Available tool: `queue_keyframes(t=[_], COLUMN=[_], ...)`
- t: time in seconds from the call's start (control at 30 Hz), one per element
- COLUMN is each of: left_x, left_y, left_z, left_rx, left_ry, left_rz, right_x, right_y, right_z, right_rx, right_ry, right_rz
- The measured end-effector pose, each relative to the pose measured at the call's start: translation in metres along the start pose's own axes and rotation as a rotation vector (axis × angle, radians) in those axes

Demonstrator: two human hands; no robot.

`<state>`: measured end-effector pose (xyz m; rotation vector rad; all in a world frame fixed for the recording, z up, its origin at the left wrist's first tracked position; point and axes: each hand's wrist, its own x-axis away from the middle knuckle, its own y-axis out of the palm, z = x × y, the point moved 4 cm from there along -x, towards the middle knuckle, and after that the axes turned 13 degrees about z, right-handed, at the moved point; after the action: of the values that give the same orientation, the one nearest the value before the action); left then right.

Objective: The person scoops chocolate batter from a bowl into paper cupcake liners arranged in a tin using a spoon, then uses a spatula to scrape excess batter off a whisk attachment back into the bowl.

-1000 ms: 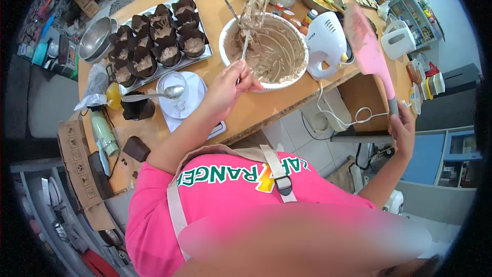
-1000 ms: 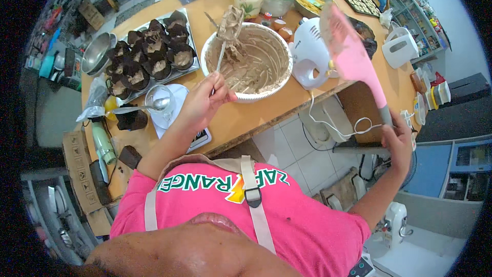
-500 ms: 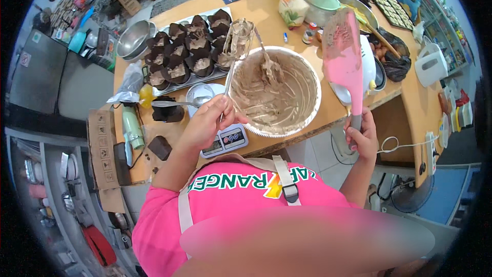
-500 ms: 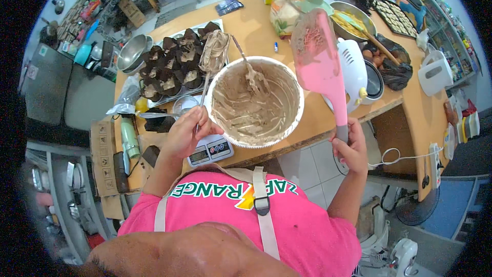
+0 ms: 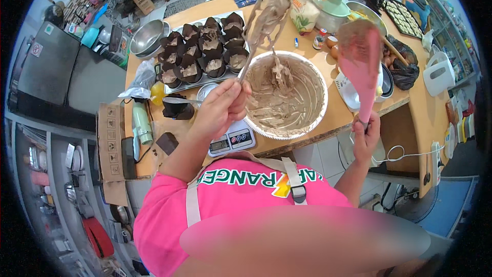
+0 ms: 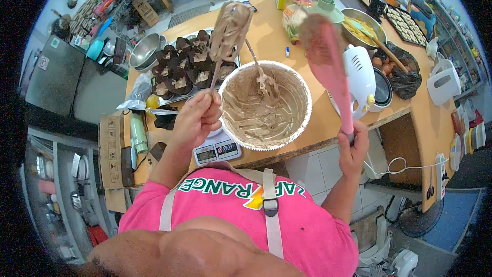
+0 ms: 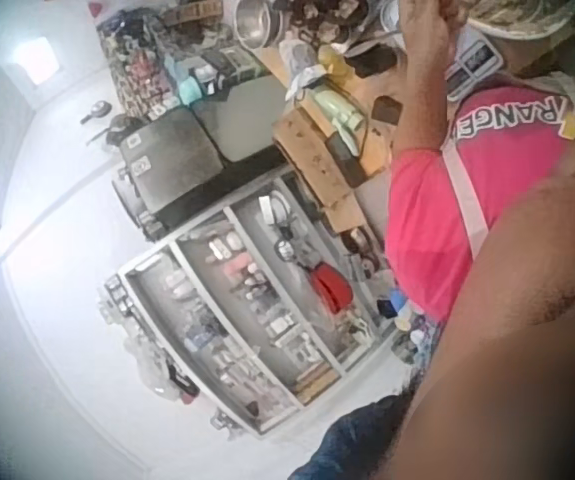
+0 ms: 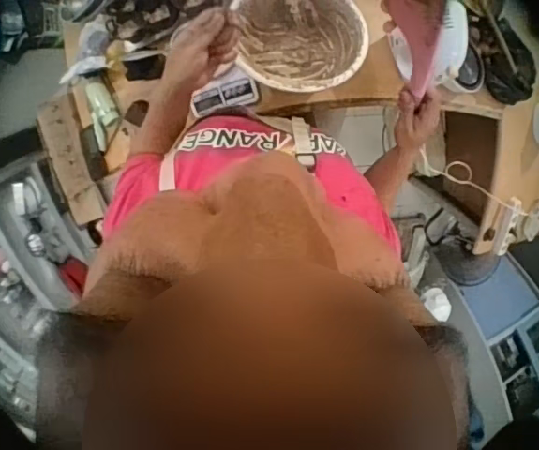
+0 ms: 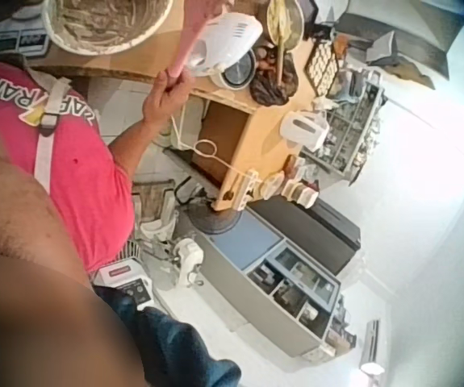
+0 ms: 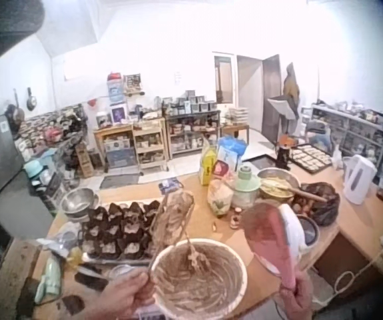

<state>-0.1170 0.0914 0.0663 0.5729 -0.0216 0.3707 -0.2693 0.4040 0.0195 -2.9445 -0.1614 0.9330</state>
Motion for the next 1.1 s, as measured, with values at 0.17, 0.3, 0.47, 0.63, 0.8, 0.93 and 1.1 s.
queue_keyframes(t=[0.17, 0.3, 0.47, 0.63, 0.8, 0.93, 1.1], left_x=[-0.008, -0.012, -0.012, -0.007, -0.001, 0.001, 0.002], left_y=[0.017, 0.025, 0.029, 0.035, 0.040, 0.047, 0.052], left_z=[-0.001, -0.017, -0.029, -0.029, -0.032, -0.032, -0.030], left_rx=[0.162, 0.561, 0.666, 0.789, 0.922, 1.033, 1.106], left_ry=[-0.156, -0.457, -0.651, -0.737, -0.853, -0.903, -0.872], left_rz=[-0.034, -0.224, -0.333, -0.524, -0.569, -0.596, -0.654], right_x=[-0.001, 0.002, -0.001, -0.001, 0.002, -0.001, -0.001], right_y=[0.013, 0.028, 0.038, 0.038, 0.041, 0.046, 0.042], right_z=[-0.028, -0.040, -0.046, -0.048, -0.046, -0.043, -0.041], right_rx=[0.336, 0.362, 0.370, 0.375, 0.464, 0.510, 0.398], right_ry=[-0.268, -0.381, -0.367, -0.369, -0.405, -0.435, -0.333], right_rz=[-0.124, -0.173, -0.311, -0.336, -0.294, -0.170, -0.138])
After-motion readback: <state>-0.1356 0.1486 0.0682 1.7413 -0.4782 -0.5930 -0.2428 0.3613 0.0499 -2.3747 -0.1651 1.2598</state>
